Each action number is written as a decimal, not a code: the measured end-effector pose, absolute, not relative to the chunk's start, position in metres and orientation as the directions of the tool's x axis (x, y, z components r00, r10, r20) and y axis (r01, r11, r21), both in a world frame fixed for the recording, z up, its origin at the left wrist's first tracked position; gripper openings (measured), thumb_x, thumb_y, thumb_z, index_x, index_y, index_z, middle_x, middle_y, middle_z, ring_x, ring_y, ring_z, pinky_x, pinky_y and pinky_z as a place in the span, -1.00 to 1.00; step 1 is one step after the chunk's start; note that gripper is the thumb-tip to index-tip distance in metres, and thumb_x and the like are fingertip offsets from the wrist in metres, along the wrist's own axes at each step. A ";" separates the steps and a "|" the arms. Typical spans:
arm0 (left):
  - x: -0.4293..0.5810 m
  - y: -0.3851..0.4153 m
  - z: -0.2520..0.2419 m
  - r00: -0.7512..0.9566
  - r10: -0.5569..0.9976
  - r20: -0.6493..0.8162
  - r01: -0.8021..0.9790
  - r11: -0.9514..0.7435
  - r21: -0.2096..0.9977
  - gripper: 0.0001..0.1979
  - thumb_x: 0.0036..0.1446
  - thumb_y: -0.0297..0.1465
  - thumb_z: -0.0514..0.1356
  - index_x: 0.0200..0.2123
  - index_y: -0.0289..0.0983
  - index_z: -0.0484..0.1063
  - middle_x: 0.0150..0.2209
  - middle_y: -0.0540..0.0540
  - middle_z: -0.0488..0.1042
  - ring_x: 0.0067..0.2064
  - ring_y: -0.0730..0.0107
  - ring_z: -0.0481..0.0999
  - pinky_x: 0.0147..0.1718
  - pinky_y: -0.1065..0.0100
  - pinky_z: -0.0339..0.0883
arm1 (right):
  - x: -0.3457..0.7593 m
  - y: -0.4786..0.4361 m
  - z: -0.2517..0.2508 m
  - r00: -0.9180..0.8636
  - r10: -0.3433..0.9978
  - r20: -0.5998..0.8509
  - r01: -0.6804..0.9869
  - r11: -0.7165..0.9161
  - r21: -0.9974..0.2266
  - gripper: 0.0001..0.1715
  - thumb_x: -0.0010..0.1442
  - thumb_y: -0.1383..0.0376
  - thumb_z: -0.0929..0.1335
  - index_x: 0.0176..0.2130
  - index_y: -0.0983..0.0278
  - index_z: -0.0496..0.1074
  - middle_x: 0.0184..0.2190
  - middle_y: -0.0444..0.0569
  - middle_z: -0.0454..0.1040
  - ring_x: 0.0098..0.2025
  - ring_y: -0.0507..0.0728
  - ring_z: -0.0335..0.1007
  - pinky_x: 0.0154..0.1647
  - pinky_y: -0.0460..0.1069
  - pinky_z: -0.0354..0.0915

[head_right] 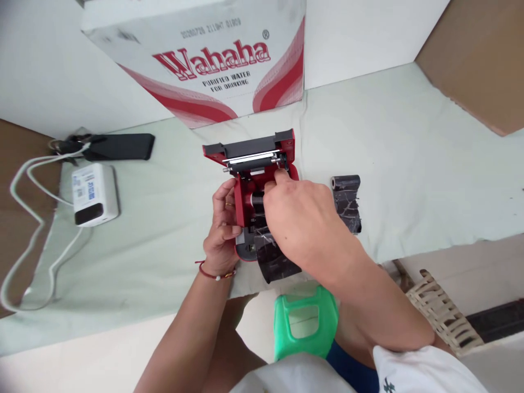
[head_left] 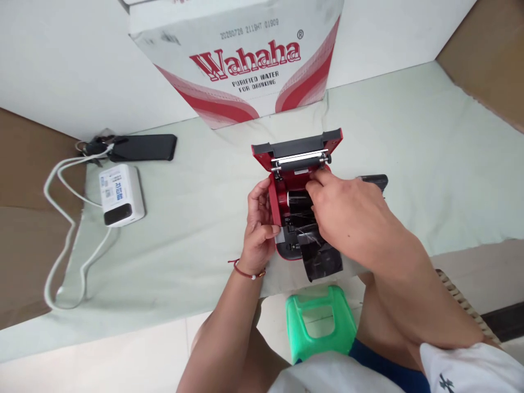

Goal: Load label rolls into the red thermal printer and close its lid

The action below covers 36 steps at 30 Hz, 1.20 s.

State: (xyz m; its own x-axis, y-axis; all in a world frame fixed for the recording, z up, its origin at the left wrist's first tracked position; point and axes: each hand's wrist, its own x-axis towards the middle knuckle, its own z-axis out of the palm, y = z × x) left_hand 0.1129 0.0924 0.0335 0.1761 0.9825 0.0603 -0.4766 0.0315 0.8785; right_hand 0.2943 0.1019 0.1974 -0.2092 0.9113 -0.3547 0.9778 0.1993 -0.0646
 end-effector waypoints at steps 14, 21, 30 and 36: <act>0.112 0.091 0.034 0.199 0.976 0.083 -0.476 0.022 0.879 -0.08 0.00 -0.13 0.59 0.43 0.15 0.44 0.53 -0.02 0.37 0.58 -0.13 0.32 0.56 -0.08 0.27 | 0.330 0.101 0.195 -0.390 0.920 0.041 0.797 0.360 -0.485 -0.68 0.57 0.32 0.33 -0.04 0.16 0.71 -0.10 -0.04 0.77 -0.16 0.19 0.69 -0.14 0.08 0.48; 0.111 0.100 0.035 0.123 0.976 0.179 -0.452 -0.106 0.886 0.08 -0.10 -0.07 0.64 0.50 0.27 0.36 0.62 0.08 0.26 0.77 -0.16 -0.08 0.74 -0.15 -0.14 | 0.334 0.111 0.192 -0.219 0.917 0.333 0.891 0.327 -0.316 -0.43 0.66 0.16 0.26 0.51 0.18 0.43 0.47 0.19 0.54 0.52 0.41 0.40 0.57 0.38 0.26; 0.106 0.112 0.060 0.034 0.957 0.288 -0.413 -0.249 0.876 -0.37 0.34 0.11 0.36 0.43 0.23 0.48 0.37 0.03 0.64 0.67 -0.06 0.29 0.71 -0.21 -0.03 | 0.352 0.089 0.215 -0.377 0.920 -0.106 0.874 0.316 -0.371 -0.49 0.66 0.20 0.19 0.08 0.11 0.71 -0.11 0.03 0.77 -0.06 0.29 0.70 -0.01 0.13 0.51; 0.108 0.113 0.059 0.052 0.955 0.293 -0.295 -0.266 0.918 -0.21 0.18 -0.24 0.61 0.42 0.16 0.47 0.31 -0.01 0.68 0.62 0.01 0.38 0.72 -0.15 0.00 | 0.352 0.071 0.214 -0.446 0.869 -0.213 0.875 0.375 -0.305 -0.53 0.50 0.39 0.27 0.16 0.18 0.69 -0.19 0.07 0.75 -0.20 0.29 0.68 -0.12 0.14 0.54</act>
